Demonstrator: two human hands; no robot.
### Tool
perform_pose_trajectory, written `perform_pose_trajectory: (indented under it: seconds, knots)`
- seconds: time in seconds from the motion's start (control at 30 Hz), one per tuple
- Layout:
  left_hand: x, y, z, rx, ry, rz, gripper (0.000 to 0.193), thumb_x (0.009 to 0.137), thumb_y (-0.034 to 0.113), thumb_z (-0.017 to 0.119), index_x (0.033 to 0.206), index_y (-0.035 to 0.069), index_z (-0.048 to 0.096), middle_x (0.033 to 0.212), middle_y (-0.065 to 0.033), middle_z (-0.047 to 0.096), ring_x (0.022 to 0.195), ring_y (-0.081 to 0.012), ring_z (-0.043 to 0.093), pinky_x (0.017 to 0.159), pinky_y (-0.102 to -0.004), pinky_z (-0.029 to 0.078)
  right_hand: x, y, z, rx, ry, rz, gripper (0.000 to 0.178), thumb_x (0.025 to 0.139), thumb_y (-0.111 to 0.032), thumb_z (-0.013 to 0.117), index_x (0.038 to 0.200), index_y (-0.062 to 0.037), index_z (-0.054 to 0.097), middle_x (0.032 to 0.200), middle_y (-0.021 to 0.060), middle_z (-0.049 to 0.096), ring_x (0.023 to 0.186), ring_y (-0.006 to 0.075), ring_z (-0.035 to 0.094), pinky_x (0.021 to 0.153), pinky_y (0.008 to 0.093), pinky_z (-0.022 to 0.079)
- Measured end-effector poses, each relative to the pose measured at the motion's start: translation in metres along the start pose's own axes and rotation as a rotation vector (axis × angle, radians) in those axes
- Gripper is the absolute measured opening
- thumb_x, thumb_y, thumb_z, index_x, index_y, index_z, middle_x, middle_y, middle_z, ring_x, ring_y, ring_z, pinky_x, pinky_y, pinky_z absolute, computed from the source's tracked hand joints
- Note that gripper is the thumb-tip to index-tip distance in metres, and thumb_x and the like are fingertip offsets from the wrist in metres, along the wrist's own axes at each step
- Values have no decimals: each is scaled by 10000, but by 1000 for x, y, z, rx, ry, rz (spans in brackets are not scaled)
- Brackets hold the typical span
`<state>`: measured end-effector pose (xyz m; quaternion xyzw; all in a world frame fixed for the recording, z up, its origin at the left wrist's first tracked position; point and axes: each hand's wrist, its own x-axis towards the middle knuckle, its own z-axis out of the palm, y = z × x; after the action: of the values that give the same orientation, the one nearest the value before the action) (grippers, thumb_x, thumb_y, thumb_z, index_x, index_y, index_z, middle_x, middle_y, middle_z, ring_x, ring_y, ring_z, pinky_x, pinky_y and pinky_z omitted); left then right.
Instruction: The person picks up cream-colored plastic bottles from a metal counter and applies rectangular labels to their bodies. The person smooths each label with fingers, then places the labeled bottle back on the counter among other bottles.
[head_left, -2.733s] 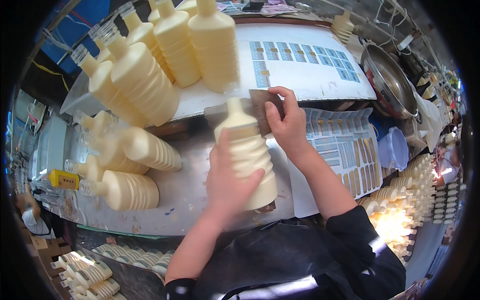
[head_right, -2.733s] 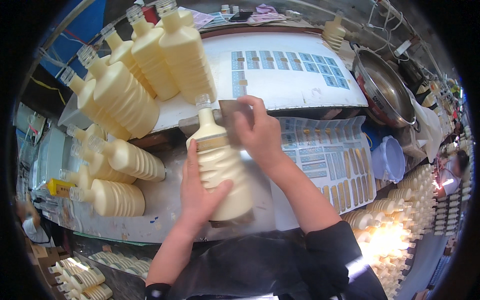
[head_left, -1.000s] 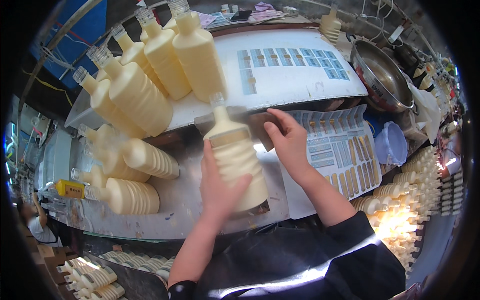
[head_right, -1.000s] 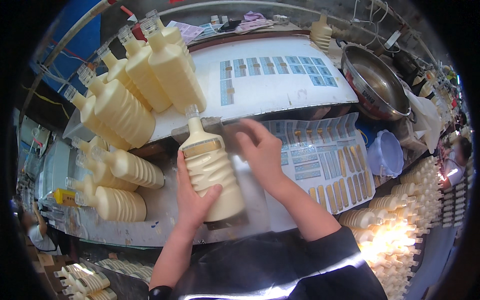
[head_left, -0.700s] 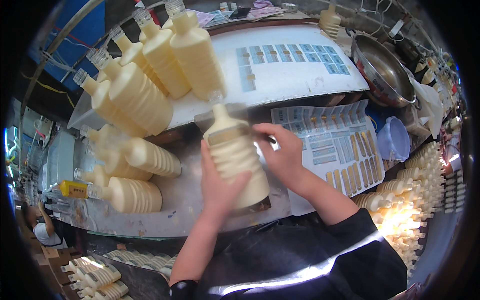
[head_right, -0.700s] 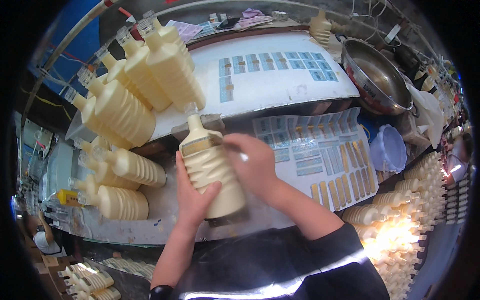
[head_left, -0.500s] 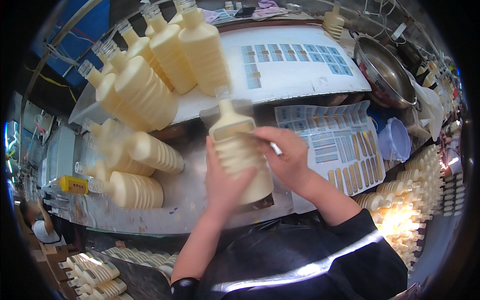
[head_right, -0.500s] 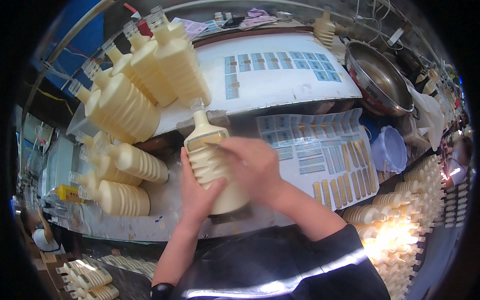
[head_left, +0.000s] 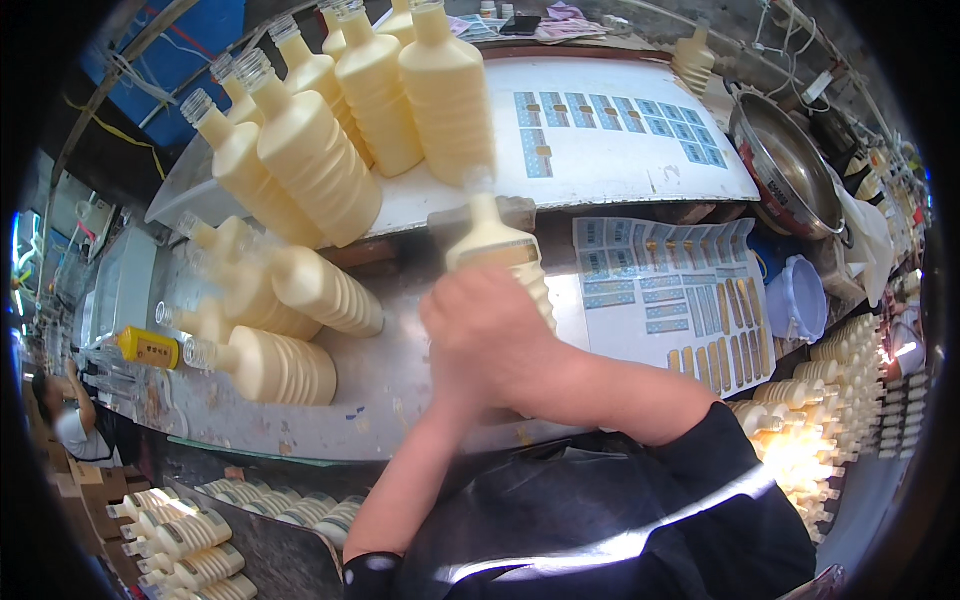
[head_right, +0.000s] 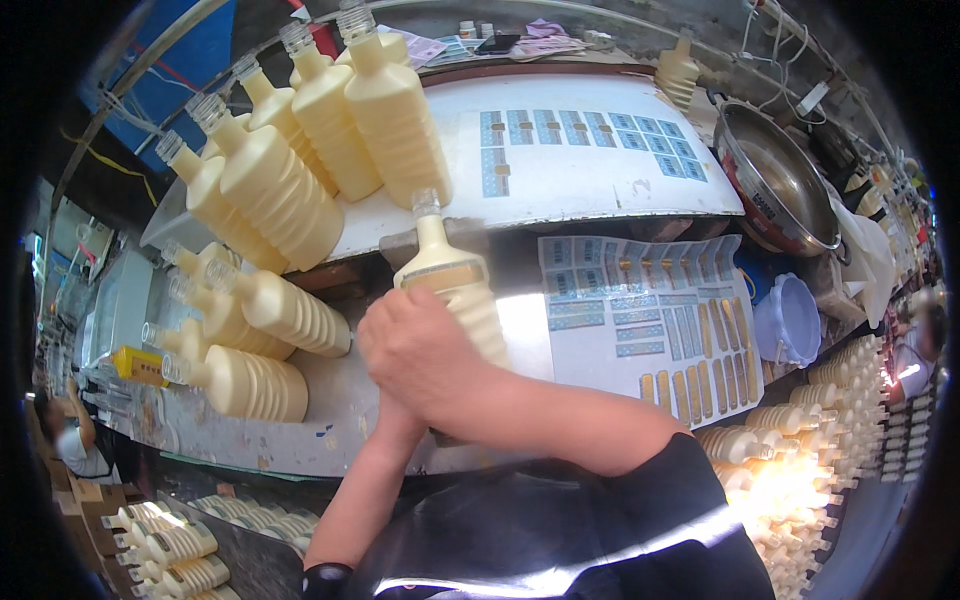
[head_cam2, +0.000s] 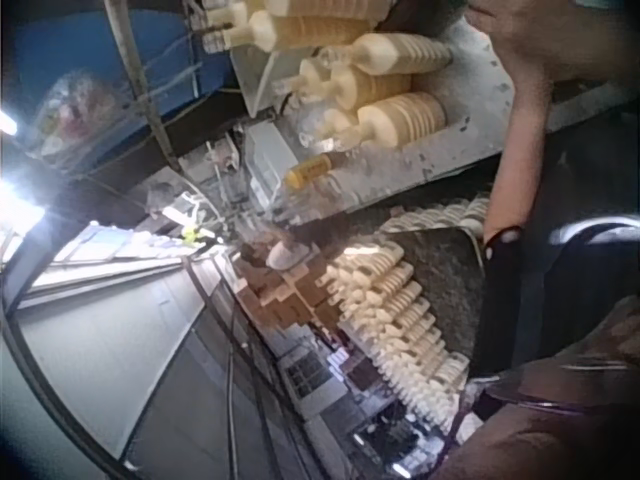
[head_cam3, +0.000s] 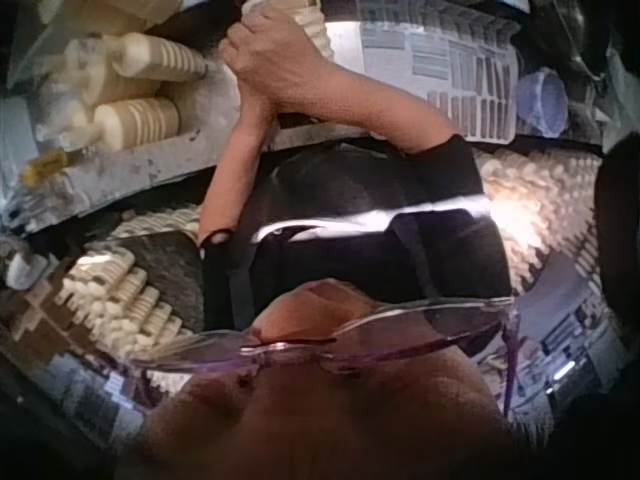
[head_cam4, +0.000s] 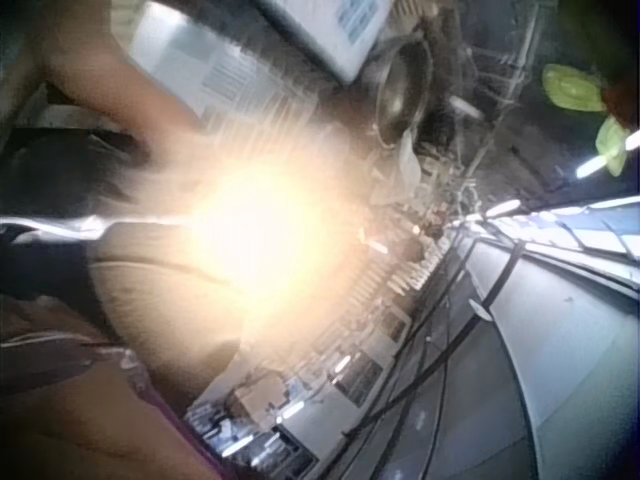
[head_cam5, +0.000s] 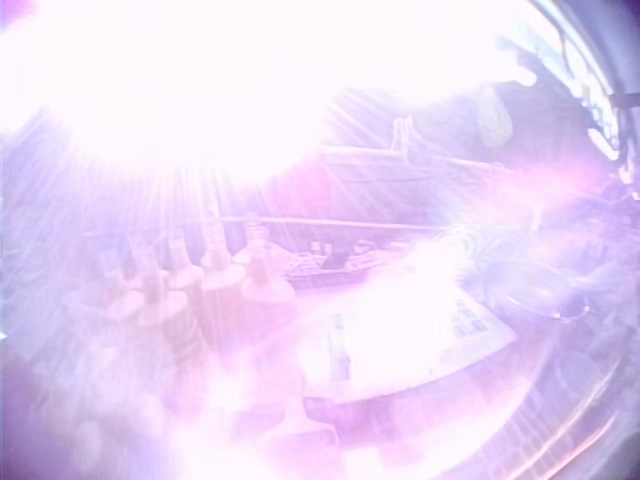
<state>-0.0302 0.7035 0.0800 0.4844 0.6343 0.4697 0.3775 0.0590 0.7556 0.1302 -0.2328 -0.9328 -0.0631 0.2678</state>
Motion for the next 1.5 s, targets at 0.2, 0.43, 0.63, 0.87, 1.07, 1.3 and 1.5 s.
perform_pose_trajectory:
  seconds: [0.2,0.43,0.63,0.87,1.07,1.3,1.5]
  knots:
    - [3,-11,1,-268,97,-85,806,929,269,718,1586,37,311,1460,-205,541,1282,-277,588,1064,-393,480,-4,52,-20,322,147,266,226,821,-106,686,1042,-57,687,829,131,693,794,330,706,706,437,553]
    - [56,-7,1,-251,51,-219,548,1040,493,558,1240,-13,625,1166,-139,696,1032,-186,644,927,-365,503,-61,90,8,790,210,927,306,975,-154,698,1238,2,698,1025,87,763,888,102,676,809,258,538]
    - [59,-27,-2,-390,-2,-162,577,1128,478,354,1280,-16,609,1163,-122,707,1015,-186,696,919,-348,557,-78,97,32,889,349,1013,274,971,-115,705,1222,-4,706,1046,45,738,934,98,658,839,253,529]
    - [52,-18,-1,-571,-19,-232,609,1129,490,328,1286,-24,614,1172,-138,714,1029,-207,709,924,-364,567,-82,61,10,691,402,495,183,903,29,708,1080,-15,691,1030,95,738,935,159,693,828,299,558]
    - [51,-20,3,-615,69,-290,542,1137,420,345,1233,-27,636,1154,-137,705,997,-203,693,909,-364,552,-94,76,-25,833,343,691,189,940,26,670,1123,-20,684,1149,86,704,1034,157,681,857,311,553]
    - [-16,-16,12,-249,134,0,557,1018,184,482,1517,-39,377,1445,-195,499,1310,-265,532,1108,-386,421,-130,166,-63,746,125,1060,260,966,-260,628,982,-40,766,990,91,712,878,203,671,804,333,520]
    - [-50,-15,22,8,82,141,940,886,322,649,1609,-51,177,1553,-268,370,1428,-372,402,1200,-462,302,-147,241,-80,-61,210,956,299,897,-244,654,1095,-41,745,1047,164,710,953,358,699,837,446,553]
